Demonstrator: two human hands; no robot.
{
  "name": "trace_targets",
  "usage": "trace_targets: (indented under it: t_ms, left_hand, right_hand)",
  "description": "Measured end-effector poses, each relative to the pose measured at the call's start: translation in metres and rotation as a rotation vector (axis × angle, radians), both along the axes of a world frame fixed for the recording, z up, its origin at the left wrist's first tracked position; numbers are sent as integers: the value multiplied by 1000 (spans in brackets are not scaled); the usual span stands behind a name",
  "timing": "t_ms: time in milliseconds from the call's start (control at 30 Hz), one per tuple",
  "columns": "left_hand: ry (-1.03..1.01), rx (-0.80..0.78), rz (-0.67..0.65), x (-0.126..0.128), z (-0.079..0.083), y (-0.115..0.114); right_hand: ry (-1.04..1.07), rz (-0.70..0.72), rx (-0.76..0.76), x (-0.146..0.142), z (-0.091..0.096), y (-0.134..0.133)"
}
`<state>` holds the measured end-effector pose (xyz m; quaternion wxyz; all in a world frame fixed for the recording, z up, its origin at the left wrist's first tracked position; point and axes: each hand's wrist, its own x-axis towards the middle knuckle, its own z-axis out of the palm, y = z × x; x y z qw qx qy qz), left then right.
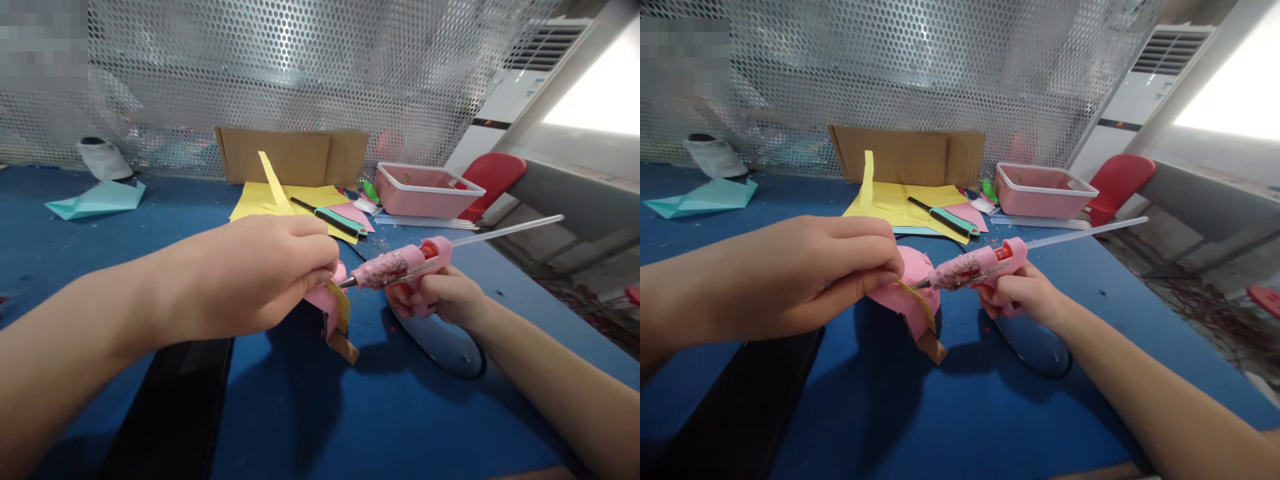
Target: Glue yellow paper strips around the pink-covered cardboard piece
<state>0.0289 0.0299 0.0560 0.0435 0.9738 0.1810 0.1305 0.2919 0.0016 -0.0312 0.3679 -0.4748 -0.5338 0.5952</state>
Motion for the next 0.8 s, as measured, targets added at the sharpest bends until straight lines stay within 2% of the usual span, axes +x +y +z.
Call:
trace_targets:
  t_ms: [133,367,600,700,800]
  left_hand:
    - [-7,-2,-5,0,-1,1]
    - [-13,-4,-4,0,-1,0]
    - [3,-4,16,1,1,-2]
    - [-1,8,14,0,1,-1]
    - [9,4,22,-1,1,-1]
  right_hand:
    - [-17,10,1,7,-6,2]
    - [-6,8,16,7,-3,0]
    - [-89,20,65,16,-8,-1]
    - [-152,18,113,13,0,-7]
    - [-252,129,286,8,14,-15]
